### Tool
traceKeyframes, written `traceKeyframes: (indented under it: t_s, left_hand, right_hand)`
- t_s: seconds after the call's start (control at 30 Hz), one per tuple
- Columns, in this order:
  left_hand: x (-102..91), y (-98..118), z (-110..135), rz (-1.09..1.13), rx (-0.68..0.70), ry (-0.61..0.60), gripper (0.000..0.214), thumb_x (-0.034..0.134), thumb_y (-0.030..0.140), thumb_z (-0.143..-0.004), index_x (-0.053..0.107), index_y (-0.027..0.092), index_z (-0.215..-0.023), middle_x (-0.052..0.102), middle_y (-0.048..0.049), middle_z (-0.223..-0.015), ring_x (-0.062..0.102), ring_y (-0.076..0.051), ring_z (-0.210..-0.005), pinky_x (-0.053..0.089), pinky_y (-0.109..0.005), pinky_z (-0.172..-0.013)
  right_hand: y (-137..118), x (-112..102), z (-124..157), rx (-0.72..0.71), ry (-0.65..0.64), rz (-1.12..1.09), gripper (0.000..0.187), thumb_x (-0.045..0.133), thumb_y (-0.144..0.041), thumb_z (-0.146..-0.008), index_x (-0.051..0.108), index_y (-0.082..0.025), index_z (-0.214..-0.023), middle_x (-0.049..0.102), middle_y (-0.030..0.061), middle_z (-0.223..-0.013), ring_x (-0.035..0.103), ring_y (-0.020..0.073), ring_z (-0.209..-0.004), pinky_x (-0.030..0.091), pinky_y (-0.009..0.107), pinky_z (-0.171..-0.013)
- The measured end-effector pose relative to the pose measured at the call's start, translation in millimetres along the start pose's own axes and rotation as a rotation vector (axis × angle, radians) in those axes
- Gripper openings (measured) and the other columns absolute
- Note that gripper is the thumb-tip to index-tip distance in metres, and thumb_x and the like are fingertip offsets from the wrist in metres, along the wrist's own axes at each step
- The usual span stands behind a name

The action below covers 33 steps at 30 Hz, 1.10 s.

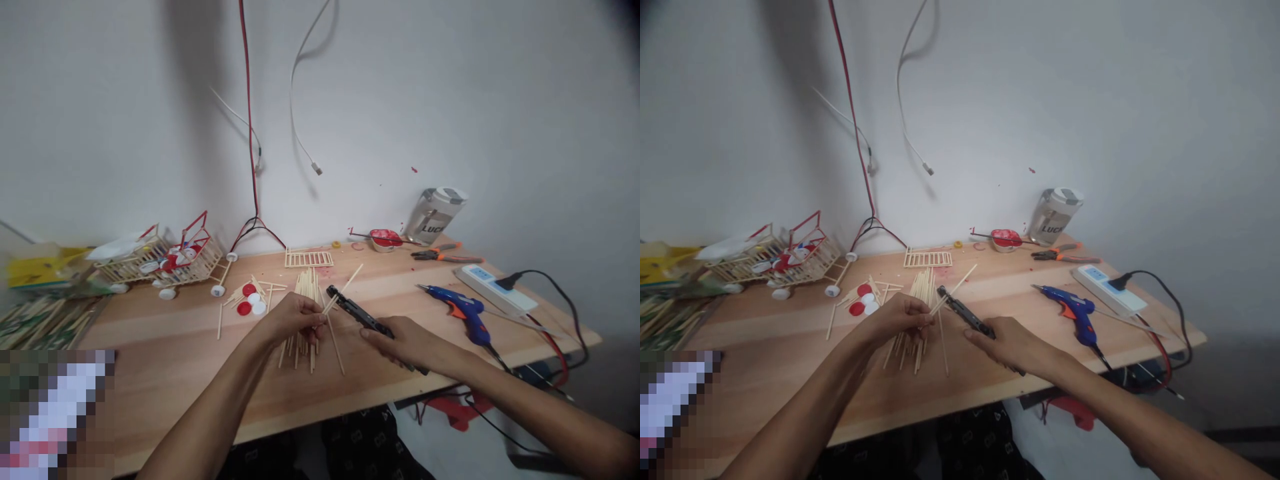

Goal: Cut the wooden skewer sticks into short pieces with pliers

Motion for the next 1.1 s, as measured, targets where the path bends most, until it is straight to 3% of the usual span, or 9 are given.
traceKeyframes:
  t_s: [0.13, 0.23, 0.67, 1.1]
  left_hand:
    - [-0.2, -1.3, -1.7, 0.024, 0.000, 0.003, 0.036, 0.072, 0.045, -0.066, 0.061, 0.011, -0.068, 0.066, -0.0041, -0.059, 0.058, -0.009, -0.045, 0.043, -0.018, -0.044]
    - [-1.0, 0.0, -1.1, 0.042, 0.000, 0.007, 0.036, 0.073, 0.045, -0.066, 0.061, 0.011, -0.070, 0.066, -0.0046, -0.061, 0.058, -0.010, -0.046, 0.044, -0.019, -0.045]
    - [-7.4, 5.4, -2.7, 0.059, 0.053, 0.051, 0.036, 0.072, 0.045, -0.065, 0.063, 0.010, -0.067, 0.065, -0.0046, -0.059, 0.057, -0.009, -0.044, 0.044, -0.018, -0.043]
    - [0.8, 13.2, 0.8, 0.026, 0.017, 0.038, 0.036, 0.074, 0.044, -0.064, 0.063, 0.010, -0.068, 0.065, -0.0051, -0.060, 0.057, -0.010, -0.045, 0.046, -0.021, -0.047]
  right_hand:
    - [2.9, -3.1, -1.0, 0.046, 0.012, 0.000, 0.059, 0.038, -0.073, -0.078, 0.052, -0.017, -0.069, 0.057, 0.0038, -0.058, 0.053, 0.0133, -0.048, 0.036, 0.022, -0.043]
    - [-6.0, -11.7, 1.3, -0.009, 0.111, 0.039, 0.058, 0.036, -0.071, -0.081, 0.051, -0.017, -0.066, 0.056, 0.0034, -0.058, 0.051, 0.0129, -0.049, 0.033, 0.023, -0.044]
    - [-17.0, -10.5, -8.8, -0.175, 0.182, 0.051, 0.052, 0.033, -0.064, -0.084, 0.043, -0.019, -0.061, 0.048, 0.0003, -0.058, 0.044, 0.0148, -0.058, 0.028, 0.025, -0.053]
    - [-7.0, -10.0, -6.6, -0.157, 0.229, 0.095, 0.055, 0.032, -0.065, -0.084, 0.040, -0.019, -0.056, 0.045, 0.0007, -0.053, 0.042, 0.0138, -0.053, 0.025, 0.026, -0.050]
Point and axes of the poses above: each hand's wrist, its own z-axis away from the middle knuckle, its own x-axis out of the palm, y = z × x, the point moved 9 cm from there along -z, towards the middle knuckle
